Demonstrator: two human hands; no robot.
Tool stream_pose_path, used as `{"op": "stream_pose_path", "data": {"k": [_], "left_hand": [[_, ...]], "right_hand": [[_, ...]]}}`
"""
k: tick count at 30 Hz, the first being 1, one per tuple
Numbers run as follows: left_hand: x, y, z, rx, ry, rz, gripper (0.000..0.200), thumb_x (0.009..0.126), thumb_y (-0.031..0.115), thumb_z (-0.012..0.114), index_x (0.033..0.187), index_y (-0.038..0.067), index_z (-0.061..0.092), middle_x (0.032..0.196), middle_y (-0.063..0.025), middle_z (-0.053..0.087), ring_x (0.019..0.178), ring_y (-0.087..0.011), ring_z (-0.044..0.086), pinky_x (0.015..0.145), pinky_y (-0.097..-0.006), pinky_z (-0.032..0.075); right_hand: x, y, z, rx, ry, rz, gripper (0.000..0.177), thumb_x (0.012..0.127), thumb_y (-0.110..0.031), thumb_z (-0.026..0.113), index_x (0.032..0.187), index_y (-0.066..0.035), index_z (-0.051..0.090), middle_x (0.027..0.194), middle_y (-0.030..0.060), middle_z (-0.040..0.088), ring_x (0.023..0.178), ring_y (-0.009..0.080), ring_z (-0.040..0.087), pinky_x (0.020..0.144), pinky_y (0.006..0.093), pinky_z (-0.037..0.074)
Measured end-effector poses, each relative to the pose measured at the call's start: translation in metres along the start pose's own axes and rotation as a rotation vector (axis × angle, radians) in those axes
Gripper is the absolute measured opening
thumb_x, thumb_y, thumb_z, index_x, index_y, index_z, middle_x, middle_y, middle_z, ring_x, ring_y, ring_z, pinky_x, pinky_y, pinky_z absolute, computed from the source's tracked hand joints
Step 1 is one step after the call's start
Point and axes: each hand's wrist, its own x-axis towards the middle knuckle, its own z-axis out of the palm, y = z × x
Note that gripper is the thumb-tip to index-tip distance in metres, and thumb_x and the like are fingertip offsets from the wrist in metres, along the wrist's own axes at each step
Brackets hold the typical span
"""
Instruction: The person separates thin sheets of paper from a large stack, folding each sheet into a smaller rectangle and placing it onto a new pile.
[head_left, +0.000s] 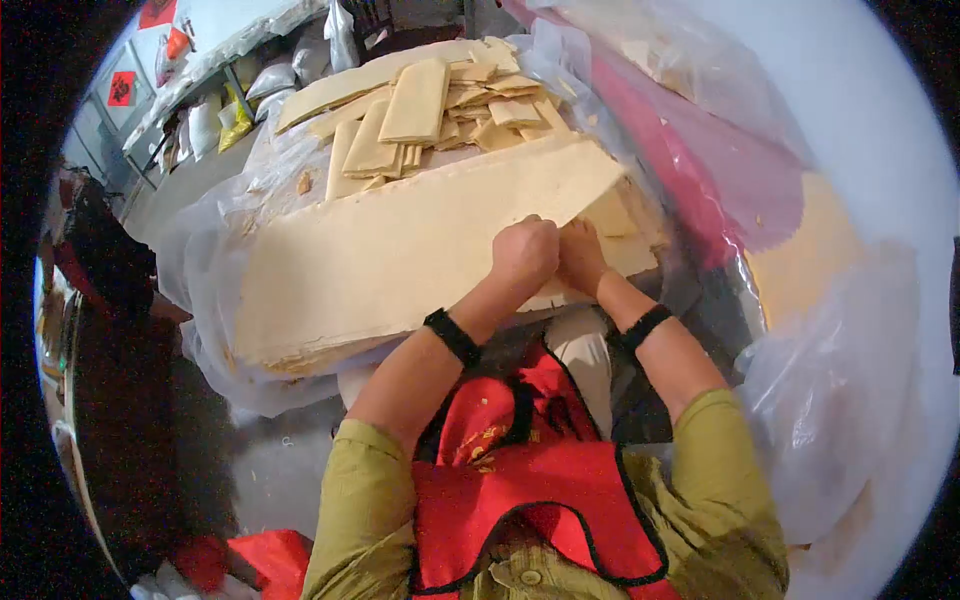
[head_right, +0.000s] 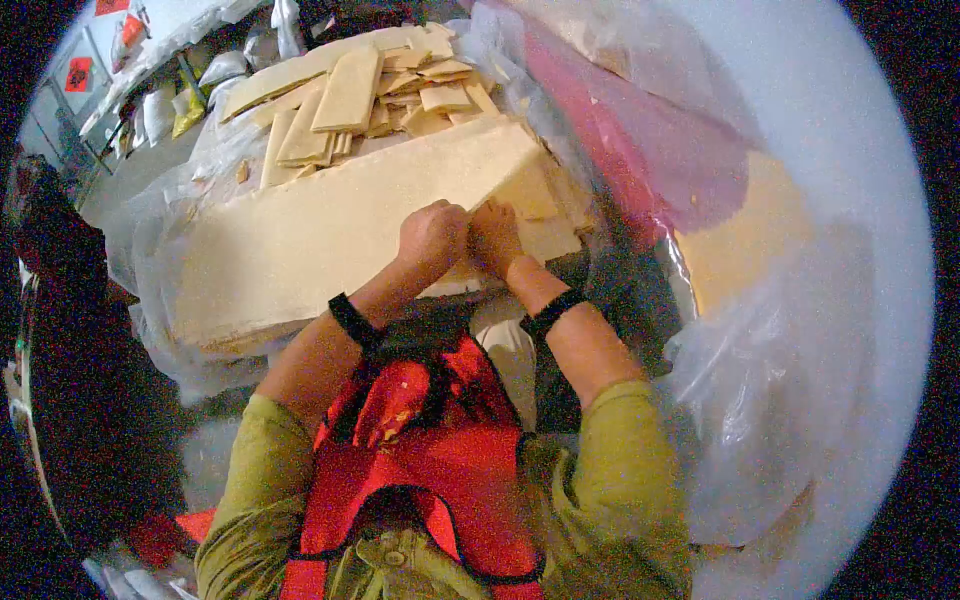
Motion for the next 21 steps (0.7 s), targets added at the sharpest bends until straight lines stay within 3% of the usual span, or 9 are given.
{"op": "stream_pose_path", "data": {"k": [3,4,5,6,7,8,13,17,21], "left_hand": [[-0.009,-0.033,-0.005,-0.199,0.310,-0.008,0.017,0.078,0.022,0.053,0.078,0.008,0.063,0.078,-0.0147,0.060,0.071,-0.0323,0.058,0.062,-0.0385,0.047],[-0.016,-0.045,-0.022,-0.199,0.260,-0.156,0.018,0.080,0.020,0.053,0.083,0.006,0.064,0.076,-0.0117,0.063,0.066,-0.0267,0.059,0.059,-0.0337,0.047],[-0.028,-0.058,-0.042,-0.599,0.226,-0.348,0.020,0.081,0.016,0.053,0.084,0.000,0.063,0.077,-0.0100,0.064,0.066,-0.0216,0.061,0.059,-0.0291,0.048],[-0.038,-0.096,-0.025,-0.840,0.464,-0.321,0.016,0.078,0.013,0.054,0.075,-0.002,0.060,0.064,-0.0113,0.058,0.059,-0.0133,0.056,0.050,-0.0317,0.045],[-0.055,-0.084,-0.058,-1.326,0.532,-0.418,0.019,0.080,0.013,0.053,0.084,-0.004,0.060,0.075,-0.0110,0.062,0.066,-0.0161,0.060,0.053,-0.0291,0.048],[-0.071,-0.098,-0.070,-1.410,0.544,-0.518,0.023,0.080,0.014,0.053,0.092,-0.005,0.059,0.085,-0.0133,0.062,0.070,-0.0192,0.061,0.058,-0.0292,0.051],[-0.136,-0.151,-0.061,-1.492,0.420,-1.011,0.016,0.080,0.017,0.051,0.081,0.000,0.052,0.076,-0.0138,0.056,0.069,-0.0260,0.060,0.057,-0.0363,0.051],[-0.138,-0.154,-0.059,-1.530,0.325,-1.060,0.018,0.081,0.013,0.049,0.089,-0.003,0.046,0.082,-0.0171,0.057,0.068,-0.0274,0.062,0.054,-0.0368,0.053],[-0.147,-0.154,-0.058,-1.552,0.235,-1.089,0.019,0.081,0.014,0.049,0.088,-0.004,0.049,0.081,-0.0175,0.058,0.065,-0.0273,0.062,0.055,-0.0357,0.053]], "right_hand": [[0.012,-0.006,-0.003,-0.051,0.094,0.102,0.032,0.080,-0.030,0.047,0.100,-0.006,0.054,0.107,0.0145,0.049,0.102,0.0296,0.044,0.080,0.0466,0.036],[0.017,-0.010,-0.009,0.000,0.046,0.165,0.037,0.081,-0.032,0.046,0.108,-0.007,0.050,0.116,0.0148,0.045,0.109,0.0301,0.039,0.085,0.0489,0.033],[0.021,-0.014,-0.013,0.051,-0.004,0.226,0.043,0.083,-0.034,0.045,0.116,-0.008,0.046,0.125,0.0152,0.040,0.117,0.0306,0.035,0.090,0.0511,0.030],[0.024,-0.015,-0.014,0.037,-0.058,0.222,0.045,0.084,-0.036,0.042,0.120,-0.008,0.042,0.128,0.0155,0.038,0.119,0.0311,0.033,0.092,0.0510,0.028],[0.026,-0.013,-0.014,0.021,-0.112,0.216,0.048,0.085,-0.037,0.040,0.123,-0.008,0.038,0.130,0.0159,0.035,0.121,0.0317,0.030,0.094,0.0509,0.027],[0.027,-0.012,-0.013,0.007,-0.169,0.208,0.050,0.087,-0.039,0.037,0.126,-0.008,0.034,0.132,0.0163,0.032,0.123,0.0322,0.028,0.096,0.0507,0.025],[0.025,-0.012,-0.011,0.034,-0.048,0.197,0.048,0.086,-0.037,0.040,0.124,-0.008,0.038,0.131,0.0171,0.033,0.121,0.0309,0.032,0.094,0.0492,0.028],[0.047,-0.027,0.001,0.100,0.162,-0.064,0.041,0.084,-0.031,0.046,0.114,-0.003,0.048,0.115,0.0186,0.049,0.106,0.0296,0.048,0.085,0.0419,0.040],[0.057,-0.095,-0.034,0.587,0.063,0.102,0.040,0.076,-0.030,0.056,0.101,0.002,0.052,0.086,0.0182,0.059,0.084,0.0345,0.057,0.073,0.0405,0.046]]}}
